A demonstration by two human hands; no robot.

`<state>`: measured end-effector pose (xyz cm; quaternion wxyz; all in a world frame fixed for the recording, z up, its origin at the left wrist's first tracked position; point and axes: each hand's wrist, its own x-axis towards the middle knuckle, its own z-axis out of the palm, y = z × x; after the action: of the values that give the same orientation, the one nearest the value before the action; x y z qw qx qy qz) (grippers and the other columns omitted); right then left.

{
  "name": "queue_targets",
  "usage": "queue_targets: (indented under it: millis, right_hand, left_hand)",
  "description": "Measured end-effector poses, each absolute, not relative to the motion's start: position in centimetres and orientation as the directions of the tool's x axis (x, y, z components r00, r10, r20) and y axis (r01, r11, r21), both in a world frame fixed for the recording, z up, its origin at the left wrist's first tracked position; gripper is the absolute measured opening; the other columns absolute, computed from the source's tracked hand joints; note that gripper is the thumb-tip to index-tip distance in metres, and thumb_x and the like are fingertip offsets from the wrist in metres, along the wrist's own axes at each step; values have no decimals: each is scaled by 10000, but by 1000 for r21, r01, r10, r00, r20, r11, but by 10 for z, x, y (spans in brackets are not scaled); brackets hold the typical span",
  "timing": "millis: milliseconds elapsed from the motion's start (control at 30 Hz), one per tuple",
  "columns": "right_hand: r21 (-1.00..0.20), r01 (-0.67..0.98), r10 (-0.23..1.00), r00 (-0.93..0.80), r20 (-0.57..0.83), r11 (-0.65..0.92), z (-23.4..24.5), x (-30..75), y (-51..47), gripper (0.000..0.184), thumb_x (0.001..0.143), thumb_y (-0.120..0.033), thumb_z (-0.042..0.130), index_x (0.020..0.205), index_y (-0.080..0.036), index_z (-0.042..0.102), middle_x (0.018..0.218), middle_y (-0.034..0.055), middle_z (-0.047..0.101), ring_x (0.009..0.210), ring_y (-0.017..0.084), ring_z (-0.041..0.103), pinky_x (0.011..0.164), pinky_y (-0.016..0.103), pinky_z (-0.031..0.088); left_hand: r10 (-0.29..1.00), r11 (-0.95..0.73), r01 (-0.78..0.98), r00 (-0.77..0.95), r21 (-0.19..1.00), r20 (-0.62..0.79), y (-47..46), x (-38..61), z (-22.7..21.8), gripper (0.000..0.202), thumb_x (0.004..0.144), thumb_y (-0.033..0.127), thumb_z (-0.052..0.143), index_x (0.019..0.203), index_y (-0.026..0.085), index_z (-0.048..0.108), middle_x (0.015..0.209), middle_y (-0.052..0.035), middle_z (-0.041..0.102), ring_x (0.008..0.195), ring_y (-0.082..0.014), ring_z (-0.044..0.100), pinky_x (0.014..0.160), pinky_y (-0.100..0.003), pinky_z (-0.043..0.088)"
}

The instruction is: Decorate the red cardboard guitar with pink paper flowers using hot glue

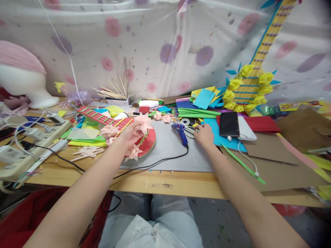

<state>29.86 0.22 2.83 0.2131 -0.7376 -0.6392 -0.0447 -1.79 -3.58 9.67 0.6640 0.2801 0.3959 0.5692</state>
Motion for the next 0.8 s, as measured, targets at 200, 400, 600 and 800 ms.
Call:
queue_targets:
  millis: [200,400,600,800]
  right_hand:
    - [-498,838,923,-15,385,222,30,278,-4,363,661,-174,518,1015,-141,591,999,99,565,914,201,528,827,326,422]
    - [-417,890,945,-46,323,186,23,250,-2,449,671,-434,616,999,-127,595,968,121,612,885,233,551,792,358,423]
    - [-407,911,971,33,239,69,20,239,3,326,742,-390,567,893,-109,635,929,147,645,891,250,586,759,327,426]
    - [-736,673,950,173,259,78,40,235,-1,393,724,-493,557,862,-135,642,753,91,640,719,214,586,622,312,439]
  left_hand:
    - [968,239,-636,97,733,-232,-34,-19,99,277,651,50,540,918,121,568,804,-67,649,704,-173,630,633,-307,535]
    - [967,242,-692,112,681,-230,-32,-16,99,386,784,407,519,1044,122,536,929,-137,656,859,-237,636,683,-345,537]
    - [959,269,-708,137,653,-246,-34,-14,96,402,843,381,408,1133,120,509,988,-145,649,923,-259,630,718,-396,531]
    - [964,230,-720,79,654,-252,-33,-9,98,328,844,311,420,1097,133,531,962,-125,656,894,-231,631,738,-388,529]
